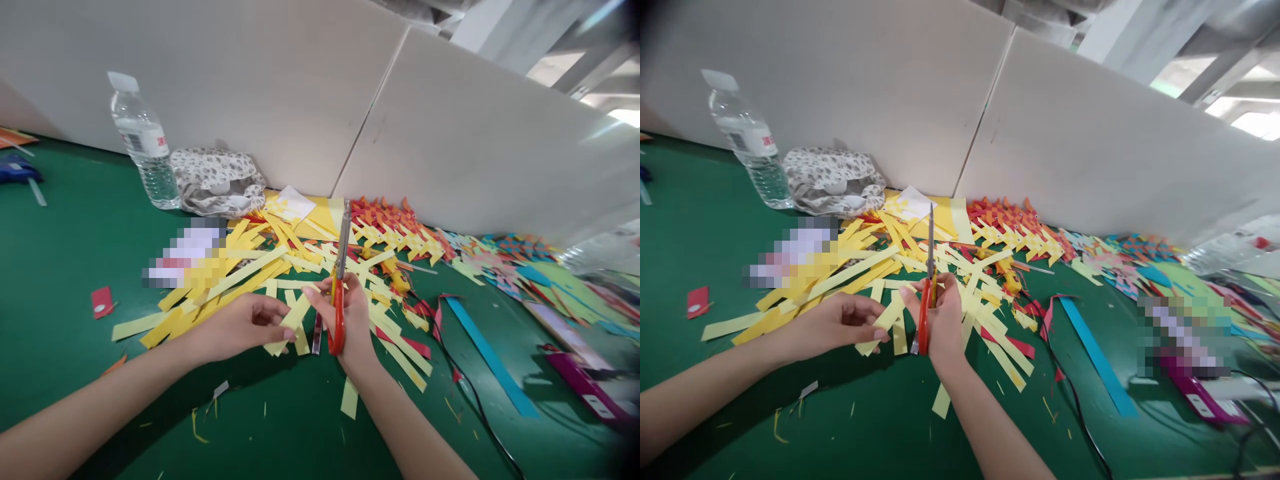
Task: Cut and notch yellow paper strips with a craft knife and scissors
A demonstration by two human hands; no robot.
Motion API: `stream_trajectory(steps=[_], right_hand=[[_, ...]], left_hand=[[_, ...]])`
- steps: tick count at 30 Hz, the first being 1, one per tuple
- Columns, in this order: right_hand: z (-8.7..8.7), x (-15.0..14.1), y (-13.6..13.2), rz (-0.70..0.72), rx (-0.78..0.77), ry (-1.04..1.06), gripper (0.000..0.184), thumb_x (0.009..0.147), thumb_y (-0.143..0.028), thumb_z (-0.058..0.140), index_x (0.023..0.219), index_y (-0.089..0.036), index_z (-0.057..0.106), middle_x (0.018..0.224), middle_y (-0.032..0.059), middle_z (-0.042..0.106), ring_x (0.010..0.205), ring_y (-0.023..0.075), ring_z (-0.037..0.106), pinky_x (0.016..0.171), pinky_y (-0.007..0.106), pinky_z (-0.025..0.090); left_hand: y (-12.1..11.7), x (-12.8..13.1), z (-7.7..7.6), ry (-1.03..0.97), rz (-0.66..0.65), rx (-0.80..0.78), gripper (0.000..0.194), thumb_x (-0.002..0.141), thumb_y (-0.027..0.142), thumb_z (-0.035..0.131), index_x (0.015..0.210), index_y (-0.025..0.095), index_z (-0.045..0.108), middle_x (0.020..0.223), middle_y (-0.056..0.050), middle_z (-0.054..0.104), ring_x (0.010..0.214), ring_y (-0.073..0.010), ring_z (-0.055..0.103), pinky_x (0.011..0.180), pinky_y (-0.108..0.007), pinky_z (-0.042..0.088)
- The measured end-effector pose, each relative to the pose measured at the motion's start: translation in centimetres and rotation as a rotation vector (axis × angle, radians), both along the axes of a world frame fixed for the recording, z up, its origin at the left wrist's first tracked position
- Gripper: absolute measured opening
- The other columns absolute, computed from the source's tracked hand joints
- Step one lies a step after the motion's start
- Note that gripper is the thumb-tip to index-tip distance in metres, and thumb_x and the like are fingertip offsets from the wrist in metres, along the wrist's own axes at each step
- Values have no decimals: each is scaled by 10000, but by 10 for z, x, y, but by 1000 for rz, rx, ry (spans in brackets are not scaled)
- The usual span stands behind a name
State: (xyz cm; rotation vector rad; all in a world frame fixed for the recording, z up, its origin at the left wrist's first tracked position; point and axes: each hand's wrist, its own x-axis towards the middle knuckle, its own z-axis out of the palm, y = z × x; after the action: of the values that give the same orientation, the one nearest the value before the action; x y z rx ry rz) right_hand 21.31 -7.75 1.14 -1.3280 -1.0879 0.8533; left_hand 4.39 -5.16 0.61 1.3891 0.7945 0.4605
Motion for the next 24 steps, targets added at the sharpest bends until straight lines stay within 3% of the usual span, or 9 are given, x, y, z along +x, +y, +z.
stream_trajectory(steps=[5, 13, 20, 24], right_hand=[[-4, 2, 1, -1, -38, 45, 454, 580, -310, 757, 822, -254, 377, 740, -45, 556, 649, 153, 606, 661, 336, 518], [-1, 5, 0, -47, -79, 45, 441, 571, -255, 759, 817, -252, 393, 728, -47, 561, 621, 164, 609, 563, 313, 504], [-8, 6, 2, -22, -30, 67, 433, 577, -216, 757, 835, -250, 412, 734, -59, 557, 654, 146, 609, 712, 342, 505], [-9, 8, 3, -36, -39, 93, 461, 558, -210, 772, 844, -253, 413, 747, -66, 557, 642, 133, 596, 703, 327, 493]], left_hand=[[0, 1, 3, -16, 52, -59, 251, 658, 303, 702, 878, 188, 668, 648, -17, 715, 575, -150, 626, 507, -223, 439], [1, 0, -3, -44, 53, -211, 406, 685, 283, 701, 1074, 200, 617, 789, -51, 745, 684, -167, 673, 590, -262, 512], [0, 0, 0, -50, 63, -222, 441, 675, 232, 707, 1102, 186, 607, 740, -39, 737, 665, -165, 672, 589, -260, 512], [1, -1, -2, -57, 63, -234, 462, 650, 217, 727, 1094, 192, 599, 776, -28, 731, 714, -174, 674, 625, -275, 511]])
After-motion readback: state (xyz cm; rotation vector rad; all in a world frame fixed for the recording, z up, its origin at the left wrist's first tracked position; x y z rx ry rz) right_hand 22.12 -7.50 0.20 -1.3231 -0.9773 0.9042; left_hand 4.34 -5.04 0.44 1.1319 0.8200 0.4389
